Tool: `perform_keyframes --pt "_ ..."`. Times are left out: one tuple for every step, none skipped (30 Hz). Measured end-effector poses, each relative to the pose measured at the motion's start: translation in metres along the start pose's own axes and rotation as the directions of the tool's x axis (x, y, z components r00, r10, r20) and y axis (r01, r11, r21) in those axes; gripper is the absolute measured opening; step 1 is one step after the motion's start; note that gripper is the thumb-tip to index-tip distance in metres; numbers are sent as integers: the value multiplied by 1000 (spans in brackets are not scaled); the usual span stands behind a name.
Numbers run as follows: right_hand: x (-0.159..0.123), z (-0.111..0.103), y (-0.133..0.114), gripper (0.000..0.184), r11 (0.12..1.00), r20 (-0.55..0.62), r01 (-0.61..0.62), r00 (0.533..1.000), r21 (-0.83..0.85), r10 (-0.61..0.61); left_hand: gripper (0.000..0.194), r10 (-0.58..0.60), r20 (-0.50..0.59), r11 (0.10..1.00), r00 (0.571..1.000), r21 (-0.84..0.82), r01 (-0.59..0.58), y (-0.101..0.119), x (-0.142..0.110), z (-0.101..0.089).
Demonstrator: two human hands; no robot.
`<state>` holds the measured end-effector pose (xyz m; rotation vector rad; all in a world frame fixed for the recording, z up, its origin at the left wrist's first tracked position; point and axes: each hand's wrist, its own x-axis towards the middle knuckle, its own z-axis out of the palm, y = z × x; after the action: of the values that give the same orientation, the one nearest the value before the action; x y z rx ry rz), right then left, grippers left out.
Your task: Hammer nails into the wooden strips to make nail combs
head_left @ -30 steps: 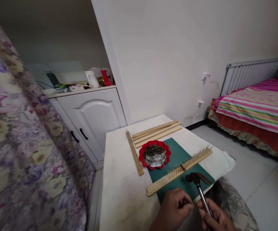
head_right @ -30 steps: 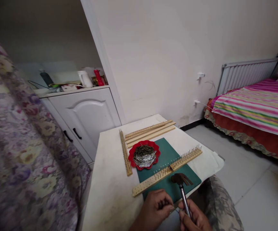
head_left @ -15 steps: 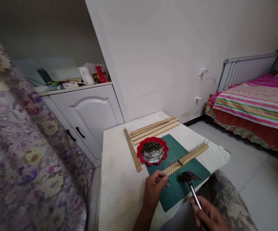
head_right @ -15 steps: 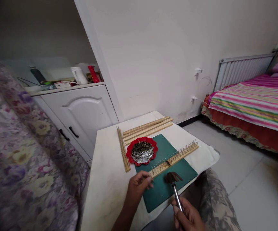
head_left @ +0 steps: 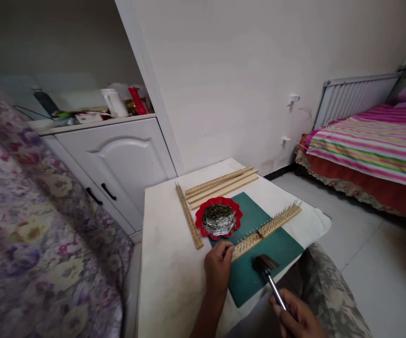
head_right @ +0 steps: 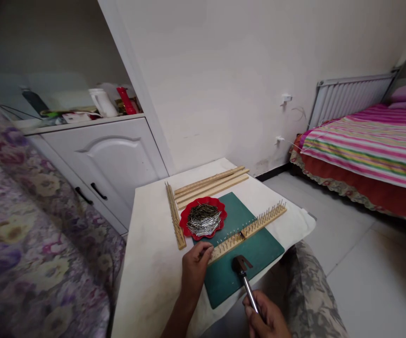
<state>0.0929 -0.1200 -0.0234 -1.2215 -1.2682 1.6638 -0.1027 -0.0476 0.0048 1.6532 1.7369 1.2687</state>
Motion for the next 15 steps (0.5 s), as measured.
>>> perform_keyframes --pt "0 0 -1 47 1000 5 -1 1000 -3 1 19 8 0 1000 1000 18 -8 0 1 1" --pt "1 -1 -1 46 1000 7 1 1000 -6 -1 19 14 0 999 1000 36 -14 0 1 1" --pt "1 -1 -1 46 1000 10 5 1000 -8 -5 19 19 1 998 1000 52 -19 0 2 1" --pt "2 -1 -1 45 1000 12 10 1000 -8 -10 20 24 1 997 1000 67 -24 0 2 2" --pt "2 -1 -2 45 1000 13 15 1000 -7 -15 19 30 0 996 1000 81 -30 0 2 2" --pt "3 -1 -2 45 1000 14 16 1000 -5 -16 19 36 -2 995 999 94 -36 0 2 2" --pt "3 -1 -3 46 1000 12 14 1000 -1 -14 19 43 -3 993 999 106 -42 1 2 2" --pt "3 -1 -4 46 1000 11 11 1000 1 -11 19 50 -2 992 999 118 -50 1 2 2" --pt "2 -1 -5 46 1000 12 6 1000 2 -6 19 57 -3 990 998 129 -56 1 2 2" --pt "2 0 -6 47 1000 13 3 1000 1 -3 19 64 -4 988 998 139 -62 1 2 3" --pt "1 0 -7 48 1000 16 0 1000 -2 0 19 69 -4 987 998 148 -68 1 1 3" --pt "1 0 -8 49 1000 21 -1 1000 -6 1 19 75 -6 985 997 155 -73 1 1 3" --pt "0 0 -9 50 1000 22 2 1000 -11 -2 19 78 -7 984 997 160 -76 1 1 3" --pt "-1 0 -10 50 1000 19 7 1000 -14 -7 19 79 -8 984 997 164 -76 1 1 3" --pt "-2 0 -10 51 1000 10 15 1000 -16 -15 19 76 -6 983 997 167 -74 1 2 3"
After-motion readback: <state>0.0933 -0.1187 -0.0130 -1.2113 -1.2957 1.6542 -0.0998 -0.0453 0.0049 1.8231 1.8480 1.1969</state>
